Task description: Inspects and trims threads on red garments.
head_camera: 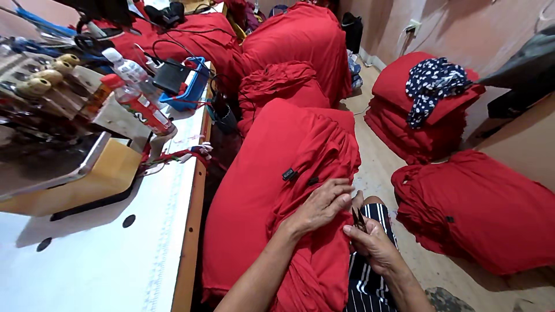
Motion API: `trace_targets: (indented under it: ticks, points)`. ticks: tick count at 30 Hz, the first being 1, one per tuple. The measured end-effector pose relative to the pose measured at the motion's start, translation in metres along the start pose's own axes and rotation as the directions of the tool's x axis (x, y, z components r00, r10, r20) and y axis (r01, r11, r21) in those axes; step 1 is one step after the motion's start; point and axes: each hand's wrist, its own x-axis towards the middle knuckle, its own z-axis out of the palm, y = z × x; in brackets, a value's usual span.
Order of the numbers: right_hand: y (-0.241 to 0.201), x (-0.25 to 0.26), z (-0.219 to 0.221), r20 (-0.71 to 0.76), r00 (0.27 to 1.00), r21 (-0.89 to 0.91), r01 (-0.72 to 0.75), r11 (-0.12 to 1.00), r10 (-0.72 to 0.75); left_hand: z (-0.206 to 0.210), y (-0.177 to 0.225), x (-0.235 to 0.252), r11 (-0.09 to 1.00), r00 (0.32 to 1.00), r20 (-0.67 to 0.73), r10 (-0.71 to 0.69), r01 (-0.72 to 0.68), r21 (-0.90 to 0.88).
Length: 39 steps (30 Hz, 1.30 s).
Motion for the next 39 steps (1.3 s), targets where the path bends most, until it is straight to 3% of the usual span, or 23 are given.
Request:
trace_targets:
  ticks: [4, 10, 18, 20, 23, 25, 30, 39]
  points:
    - [0.002, -0.001, -0.003, -0.001, 1.000, 0.036, 0.003, 0.999, -0.003, -0.005, -0.001, -0.004, 0.999, 0.991, 0.131, 0.039, -0.042, 0.017]
    - [0.005, -0.002, -0.008, 0.025, 1.000, 0.071, -0.020, 0.997, 0.018, -0.003, -0.002, -0.005, 0.993, 0.994, -0.007, 0.105, -0.104, 0.048]
    - [0.002, -0.002, -0.009, 0.019, 0.999, -0.176, 0.048, 0.983, -0.045, 0.003, 0.001, -0.002, 0.986, 0.992, -0.105, 0.070, -0.053, 0.159]
    - [0.003, -0.001, -0.015, 0.049, 0.991, -0.359, 0.134, 0.924, -0.125, 0.004, -0.001, -0.002, 0.982, 0.992, -0.094, 0.081, -0.063, 0.177]
    - [0.003, 0.002, -0.025, 0.078, 0.962, -0.664, 0.244, 0.707, -0.260, 0.006, -0.004, -0.001, 0.979, 0.990, -0.103, 0.100, -0.079, 0.185]
    - [-0.004, 0.000, -0.026, 0.104, 0.944, -0.758, 0.280, 0.590, -0.314, 0.006, -0.004, -0.001, 0.979, 0.989, -0.108, 0.098, -0.077, 0.186]
    - [-0.008, -0.005, -0.021, 0.117, 0.908, -0.828, 0.313, 0.466, -0.402, 0.006, -0.004, 0.000, 0.977, 0.990, -0.102, 0.096, -0.074, 0.202]
    - [-0.005, 0.003, -0.010, 0.109, 0.879, -0.880, 0.303, 0.365, -0.465, 0.007, -0.003, 0.000, 0.976, 0.990, -0.084, 0.113, -0.094, 0.196]
